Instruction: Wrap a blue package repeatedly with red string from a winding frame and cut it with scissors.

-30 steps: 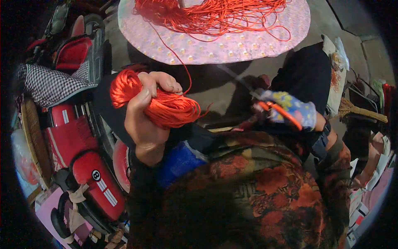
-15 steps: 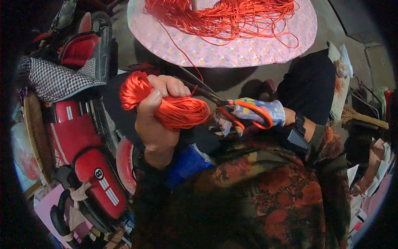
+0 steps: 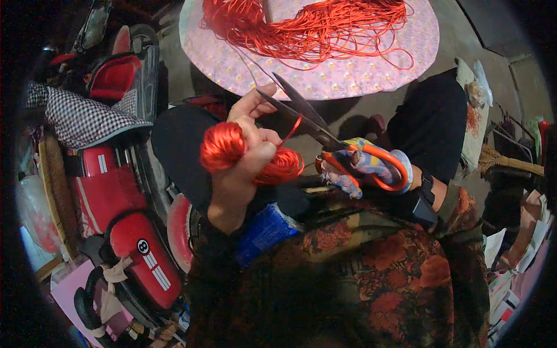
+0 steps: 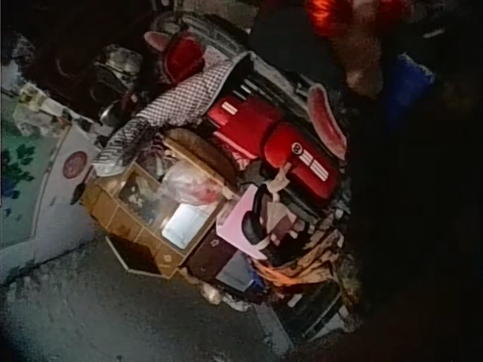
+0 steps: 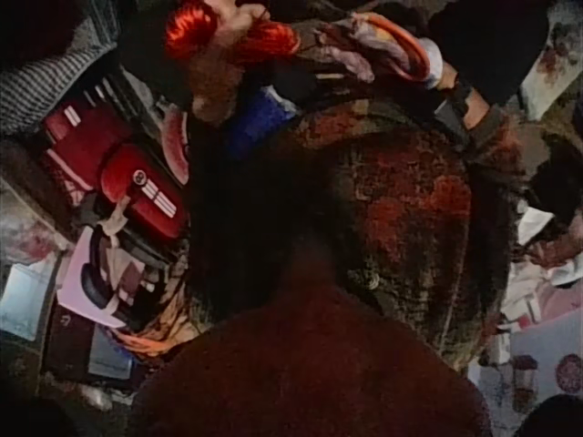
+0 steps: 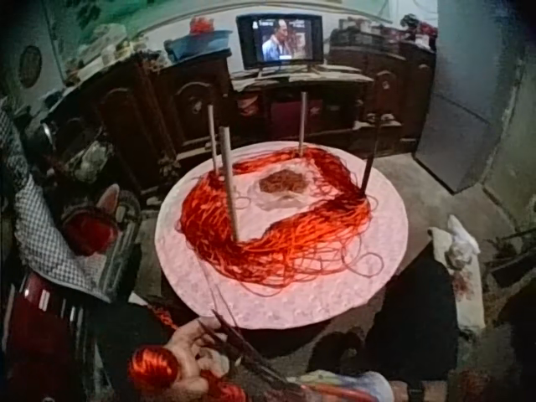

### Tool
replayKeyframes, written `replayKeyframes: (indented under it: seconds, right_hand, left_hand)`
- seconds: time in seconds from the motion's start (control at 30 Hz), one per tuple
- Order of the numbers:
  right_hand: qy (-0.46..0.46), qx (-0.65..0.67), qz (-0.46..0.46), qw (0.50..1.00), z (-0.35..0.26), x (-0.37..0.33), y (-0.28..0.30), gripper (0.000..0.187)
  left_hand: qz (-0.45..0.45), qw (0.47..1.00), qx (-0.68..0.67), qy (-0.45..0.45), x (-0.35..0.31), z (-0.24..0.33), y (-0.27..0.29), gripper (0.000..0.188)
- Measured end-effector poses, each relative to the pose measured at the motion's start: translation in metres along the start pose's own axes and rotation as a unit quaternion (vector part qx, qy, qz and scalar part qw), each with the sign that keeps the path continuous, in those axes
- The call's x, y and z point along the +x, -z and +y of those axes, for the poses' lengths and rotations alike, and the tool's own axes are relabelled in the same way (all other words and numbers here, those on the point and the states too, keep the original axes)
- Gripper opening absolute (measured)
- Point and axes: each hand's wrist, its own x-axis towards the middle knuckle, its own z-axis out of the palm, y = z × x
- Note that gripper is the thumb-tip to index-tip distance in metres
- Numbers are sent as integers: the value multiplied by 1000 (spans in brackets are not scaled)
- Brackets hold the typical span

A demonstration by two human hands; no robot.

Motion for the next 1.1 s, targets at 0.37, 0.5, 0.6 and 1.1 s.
replayKeyframes:
  seconds: [0.37, 0.5, 0.6, 1.1]
  right_hand:
    - [23, -12, 12, 1000, -16, -13, -15, 52]
    - [139, 21, 53, 989, -4, -14, -16, 61]
    - [255, -90, 192, 944, -46, -37, -17, 65]
    - [-184, -604, 689, 354, -22, -298, 168, 37]
  left_hand:
    - [-128, 978, 155, -52, 4, -2, -12, 19]
    - [-110, 978, 177, -31, 3, -8, -5, 18]
    - [-79, 972, 220, 11, 4, -4, -8, 17]
    - [-48, 995, 80, 25, -2, -1, -39, 13]
